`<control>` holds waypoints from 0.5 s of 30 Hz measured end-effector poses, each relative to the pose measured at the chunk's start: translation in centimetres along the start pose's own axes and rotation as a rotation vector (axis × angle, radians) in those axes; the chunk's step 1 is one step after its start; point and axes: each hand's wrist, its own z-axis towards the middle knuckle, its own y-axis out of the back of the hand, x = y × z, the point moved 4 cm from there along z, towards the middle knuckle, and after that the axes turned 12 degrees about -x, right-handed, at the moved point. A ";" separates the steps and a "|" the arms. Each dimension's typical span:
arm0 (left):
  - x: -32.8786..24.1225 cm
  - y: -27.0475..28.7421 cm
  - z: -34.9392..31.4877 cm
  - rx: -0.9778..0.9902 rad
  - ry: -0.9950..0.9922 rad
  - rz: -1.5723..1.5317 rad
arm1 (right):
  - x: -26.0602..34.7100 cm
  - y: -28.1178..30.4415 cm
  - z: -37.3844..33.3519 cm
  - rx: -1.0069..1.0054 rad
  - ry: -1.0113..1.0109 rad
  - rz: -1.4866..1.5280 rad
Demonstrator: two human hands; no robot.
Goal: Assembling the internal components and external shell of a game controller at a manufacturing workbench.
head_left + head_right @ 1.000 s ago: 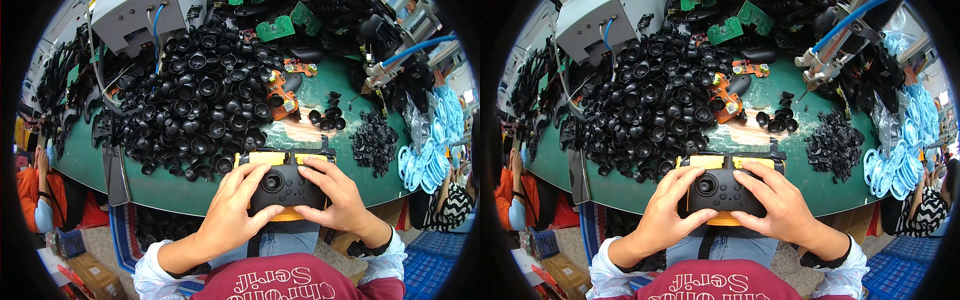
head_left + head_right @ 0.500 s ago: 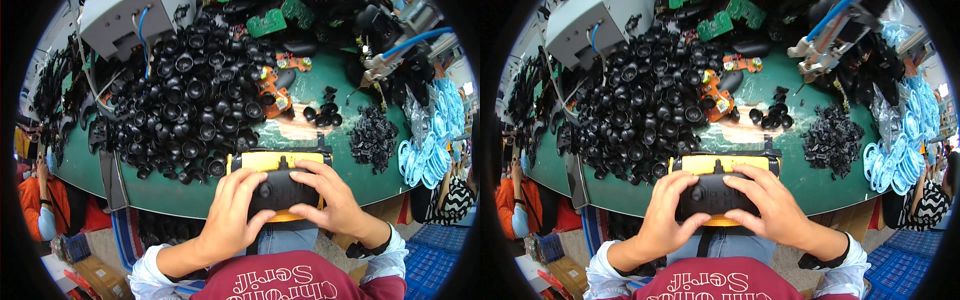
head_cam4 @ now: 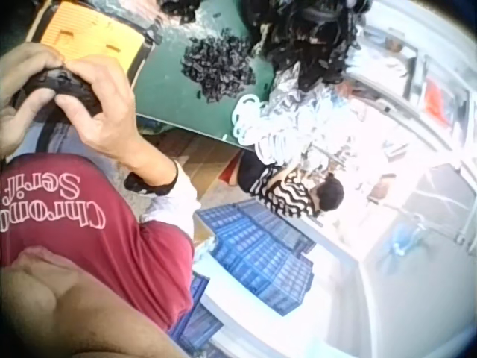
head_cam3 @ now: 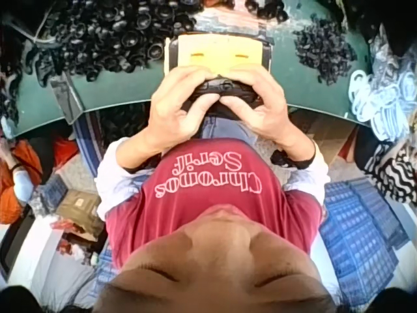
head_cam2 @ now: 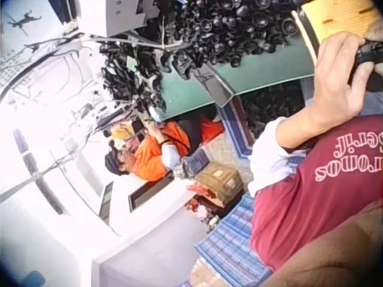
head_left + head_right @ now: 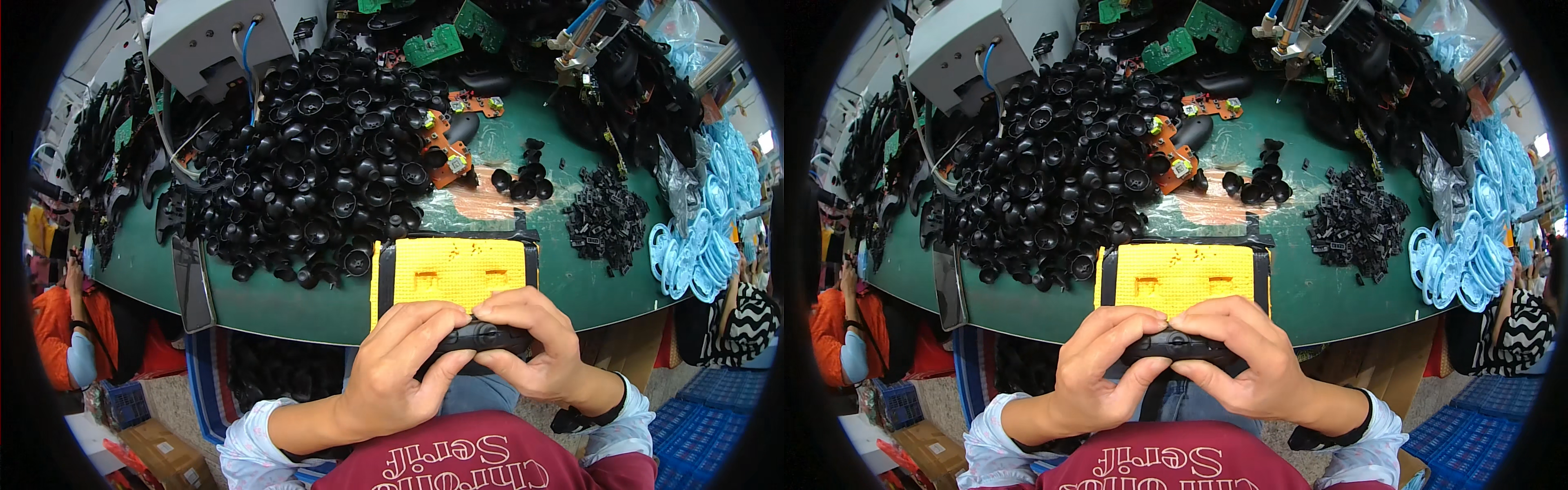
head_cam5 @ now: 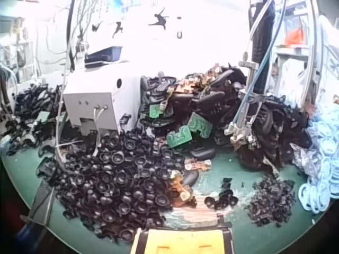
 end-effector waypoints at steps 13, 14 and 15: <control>-0.1 0.8 0.0 -0.097 0.034 -0.033 | -0.6 1.1 1.1 0.098 -0.109 0.261; 1.6 1.2 -0.6 -0.102 0.192 -0.189 | -1.2 1.4 0.8 -0.005 -0.264 0.418; 1.8 0.8 -0.5 -0.166 0.324 -0.509 | -1.0 1.5 0.8 -0.020 -0.426 0.585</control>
